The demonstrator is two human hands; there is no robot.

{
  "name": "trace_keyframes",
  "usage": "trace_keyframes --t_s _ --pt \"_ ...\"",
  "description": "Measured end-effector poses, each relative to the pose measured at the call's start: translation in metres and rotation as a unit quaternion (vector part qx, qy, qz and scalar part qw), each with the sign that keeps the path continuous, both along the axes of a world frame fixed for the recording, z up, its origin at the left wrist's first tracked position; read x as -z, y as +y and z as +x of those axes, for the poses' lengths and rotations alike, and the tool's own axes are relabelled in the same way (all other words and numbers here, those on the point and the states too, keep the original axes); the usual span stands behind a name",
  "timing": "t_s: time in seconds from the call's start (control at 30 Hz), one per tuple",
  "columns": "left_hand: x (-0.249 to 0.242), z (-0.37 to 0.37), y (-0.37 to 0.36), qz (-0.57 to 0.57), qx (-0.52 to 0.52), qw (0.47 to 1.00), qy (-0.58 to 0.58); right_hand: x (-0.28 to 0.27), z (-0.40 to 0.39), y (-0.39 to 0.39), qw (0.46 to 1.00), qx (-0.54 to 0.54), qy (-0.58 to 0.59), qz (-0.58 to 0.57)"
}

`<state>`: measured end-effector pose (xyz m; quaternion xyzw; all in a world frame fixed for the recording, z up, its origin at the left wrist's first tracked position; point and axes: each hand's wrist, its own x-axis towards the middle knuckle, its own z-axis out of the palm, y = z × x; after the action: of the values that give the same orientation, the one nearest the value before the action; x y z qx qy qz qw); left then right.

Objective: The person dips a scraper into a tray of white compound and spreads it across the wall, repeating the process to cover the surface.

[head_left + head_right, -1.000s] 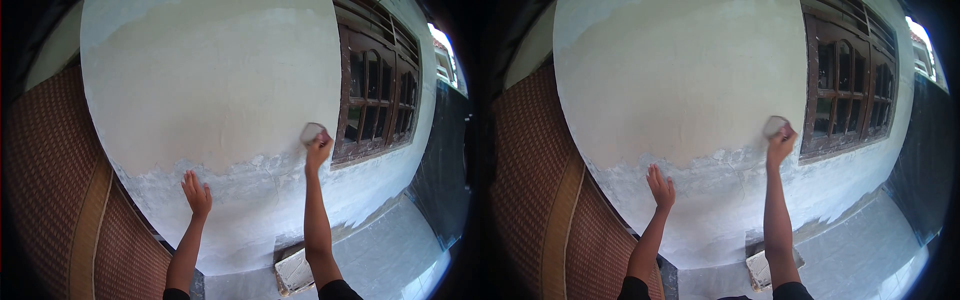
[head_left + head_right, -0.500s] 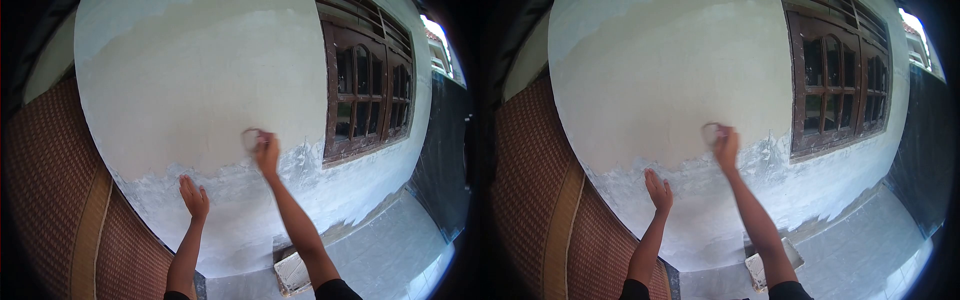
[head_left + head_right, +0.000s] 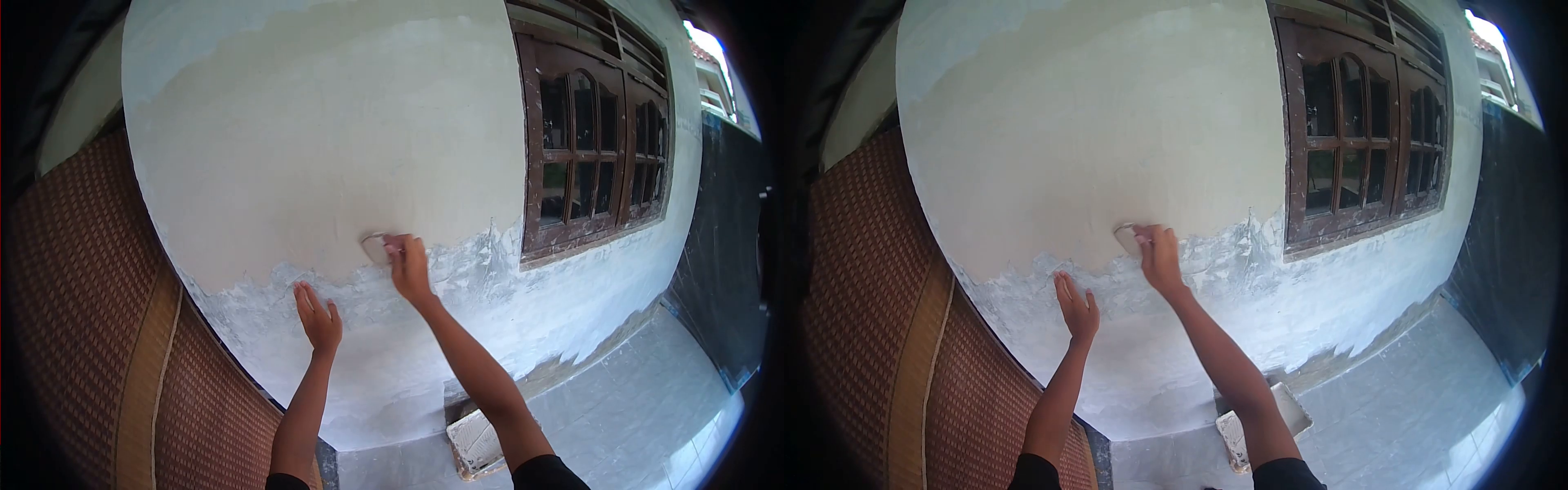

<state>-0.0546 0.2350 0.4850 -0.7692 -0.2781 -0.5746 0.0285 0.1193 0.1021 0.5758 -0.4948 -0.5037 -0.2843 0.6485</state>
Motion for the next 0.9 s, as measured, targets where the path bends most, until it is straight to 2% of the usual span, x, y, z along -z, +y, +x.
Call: trace_keyframes --t_s 0.07,0.13,0.2,0.23,0.27,0.3,0.33,0.4,0.47,0.53,0.57,0.6,0.67,0.73,0.8,0.83,0.9 --pt "-0.001 -0.005 -0.002 0.0 0.004 1.0 0.012 0.003 0.012 0.009 0.998 0.065 -0.01 -0.005" --pt "-0.002 -0.011 -0.002 -0.009 0.007 0.999 0.043 0.01 0.054 0.002 0.994 0.08 0.036 0.058" --pt "0.0 -0.014 0.002 -0.006 0.007 0.999 0.049 0.025 0.104 -0.03 0.977 0.08 0.185 0.068" --pt "0.001 -0.013 0.003 -0.002 0.009 0.998 0.054 0.03 0.127 -0.05 0.967 0.147 0.163 0.129" --pt "0.004 -0.013 0.004 -0.005 0.008 0.999 0.054 0.032 0.137 -0.072 0.947 0.151 0.249 0.136" --pt "0.005 -0.01 0.006 -0.001 0.004 0.999 0.05 0.035 0.145 -0.085 0.931 0.156 0.272 0.185" --pt "0.006 -0.007 0.006 0.004 0.0 0.999 0.045 0.032 0.144 -0.095 0.927 0.184 0.271 0.185" --pt "0.006 -0.003 0.005 0.008 -0.001 0.999 0.036 0.022 0.126 -0.092 0.931 0.135 0.282 0.187" --pt "0.005 0.0 0.005 0.012 -0.003 1.0 0.025 0.012 0.099 -0.059 0.956 0.098 0.238 0.142" --pt "0.007 -0.001 0.007 0.022 -0.006 0.999 0.028 -0.003 0.043 -0.021 0.973 -0.06 0.204 0.092" --pt "0.007 -0.002 0.008 0.022 -0.007 0.999 0.029 -0.014 0.016 -0.006 0.987 -0.04 0.145 0.049" --pt "0.007 -0.004 0.008 0.024 -0.005 0.999 0.035 -0.018 -0.004 0.013 0.988 -0.084 0.117 0.047" --pt "0.006 -0.008 0.007 0.025 -0.003 0.999 0.043 -0.027 -0.03 0.038 0.995 -0.064 0.041 0.06" --pt "0.004 -0.011 0.005 0.021 -0.007 0.998 0.059 -0.033 -0.029 0.046 0.999 0.039 0.032 0.02" --pt "0.004 -0.011 0.006 0.023 -0.007 0.998 0.057 -0.037 -0.003 0.042 0.995 0.057 0.057 0.054" --pt "0.005 -0.01 0.005 0.025 -0.008 0.998 0.055 -0.038 0.018 0.034 0.991 0.05 0.066 0.106" --pt "0.005 -0.008 0.005 0.018 -0.007 0.999 0.049 -0.035 0.062 -0.002 0.97 0.082 0.211 0.09"
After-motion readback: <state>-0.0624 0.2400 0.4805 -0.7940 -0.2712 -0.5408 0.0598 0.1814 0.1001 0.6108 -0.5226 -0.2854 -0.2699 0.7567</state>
